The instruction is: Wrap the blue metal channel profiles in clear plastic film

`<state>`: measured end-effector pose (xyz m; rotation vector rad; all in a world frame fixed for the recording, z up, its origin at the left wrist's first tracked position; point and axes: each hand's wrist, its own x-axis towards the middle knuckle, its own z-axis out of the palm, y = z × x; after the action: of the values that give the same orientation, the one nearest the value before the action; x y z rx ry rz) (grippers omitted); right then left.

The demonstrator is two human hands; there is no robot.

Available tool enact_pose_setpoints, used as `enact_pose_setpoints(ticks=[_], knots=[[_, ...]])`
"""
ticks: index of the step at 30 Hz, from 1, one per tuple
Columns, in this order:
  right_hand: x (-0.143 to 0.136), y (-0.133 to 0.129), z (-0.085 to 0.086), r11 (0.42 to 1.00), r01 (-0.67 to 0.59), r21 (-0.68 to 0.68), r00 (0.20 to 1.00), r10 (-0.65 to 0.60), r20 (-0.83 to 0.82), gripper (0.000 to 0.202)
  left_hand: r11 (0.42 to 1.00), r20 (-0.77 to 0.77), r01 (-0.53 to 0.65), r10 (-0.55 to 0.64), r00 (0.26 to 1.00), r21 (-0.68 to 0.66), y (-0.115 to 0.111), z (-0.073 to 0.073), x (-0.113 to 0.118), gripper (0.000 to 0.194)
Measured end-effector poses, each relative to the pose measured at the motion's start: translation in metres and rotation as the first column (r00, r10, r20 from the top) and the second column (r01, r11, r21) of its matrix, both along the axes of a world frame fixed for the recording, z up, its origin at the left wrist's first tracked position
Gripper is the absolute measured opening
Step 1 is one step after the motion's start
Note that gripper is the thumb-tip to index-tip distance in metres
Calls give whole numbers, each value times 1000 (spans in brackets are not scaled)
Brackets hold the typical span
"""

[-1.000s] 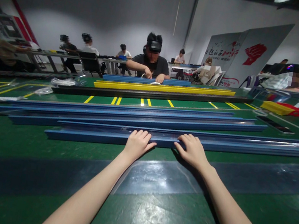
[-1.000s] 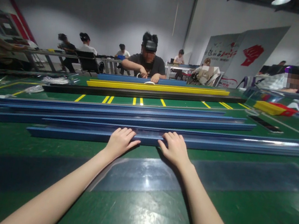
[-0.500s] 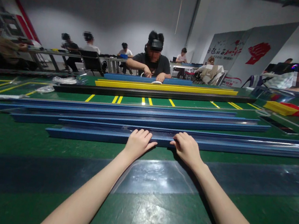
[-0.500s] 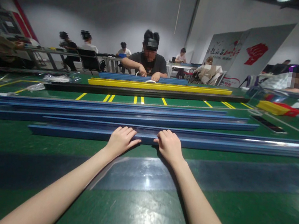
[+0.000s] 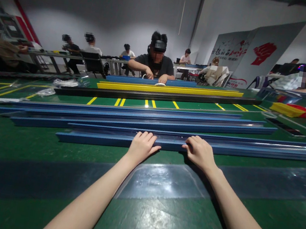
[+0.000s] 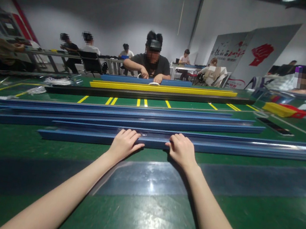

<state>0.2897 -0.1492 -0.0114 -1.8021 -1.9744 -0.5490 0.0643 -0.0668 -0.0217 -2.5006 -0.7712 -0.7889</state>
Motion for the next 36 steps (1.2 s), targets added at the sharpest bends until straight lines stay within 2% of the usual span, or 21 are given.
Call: enact_pose_setpoints(ticks=[5,11,29,36], knots=[[2,0,-6,1000,-12,1,1000,12,-5,22,1000,-14,-17,17,1000,-5,0,-1,1,33],[-1,1,-10,1000,-27,-11,997,28,77,24,999,-27,-31,30,999,-13,0,0,1,34],[-1,0,-8,999,-24,-40,995,28,93,29,1000,-21,7,-8,1000,-19,0,-1,1,31],[-10,2,-3,998,-61,24,997,59,54,30,999,-22,10,-11,1000,-39,-1,0,1,30]])
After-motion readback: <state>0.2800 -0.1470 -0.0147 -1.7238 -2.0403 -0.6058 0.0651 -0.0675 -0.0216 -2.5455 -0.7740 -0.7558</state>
